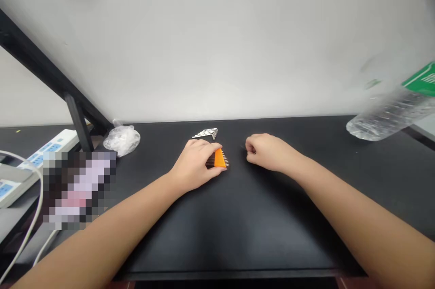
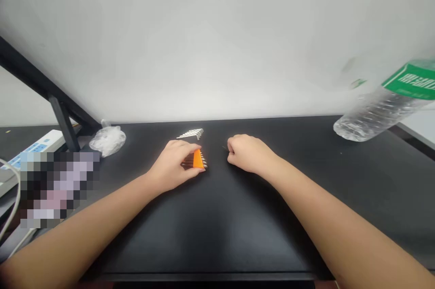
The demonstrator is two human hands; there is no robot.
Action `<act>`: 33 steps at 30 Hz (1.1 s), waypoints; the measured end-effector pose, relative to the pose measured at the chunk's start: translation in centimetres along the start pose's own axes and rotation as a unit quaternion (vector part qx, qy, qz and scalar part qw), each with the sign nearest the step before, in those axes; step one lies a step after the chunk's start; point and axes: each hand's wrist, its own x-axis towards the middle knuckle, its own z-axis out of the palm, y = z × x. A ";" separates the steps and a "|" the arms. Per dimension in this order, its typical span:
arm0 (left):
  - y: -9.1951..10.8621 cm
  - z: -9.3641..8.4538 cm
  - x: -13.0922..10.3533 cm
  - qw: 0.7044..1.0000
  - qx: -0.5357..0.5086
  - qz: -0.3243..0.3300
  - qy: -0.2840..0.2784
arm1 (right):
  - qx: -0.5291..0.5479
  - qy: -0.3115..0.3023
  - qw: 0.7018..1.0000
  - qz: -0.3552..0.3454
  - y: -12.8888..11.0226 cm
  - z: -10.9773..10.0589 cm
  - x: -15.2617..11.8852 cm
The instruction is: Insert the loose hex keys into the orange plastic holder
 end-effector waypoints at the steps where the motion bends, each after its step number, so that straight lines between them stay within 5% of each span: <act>1: -0.1 0.0 0.0 1.000 0.001 0.001 0.001 | 0.005 0.007 1.000 -0.011 -0.3 -0.1 -0.1; 7: -0.2 -0.1 0.0 1.000 0.005 0.006 -0.008 | 0.112 0.023 0.982 -0.151 -2.3 -0.6 -0.7; 16: 0.1 0.1 0.1 1.000 0.006 0.012 -0.006 | 0.139 0.063 0.968 -0.197 -3.2 -0.7 -1.2; 28: 0.0 0.2 0.0 1.000 0.018 0.019 -0.008 | 0.140 0.077 0.962 -0.223 -3.1 -1.2 -1.4; 33: -0.1 0.2 -0.1 0.998 0.024 0.049 0.019 | 0.361 -0.004 0.924 -0.124 -2.8 -1.2 -1.5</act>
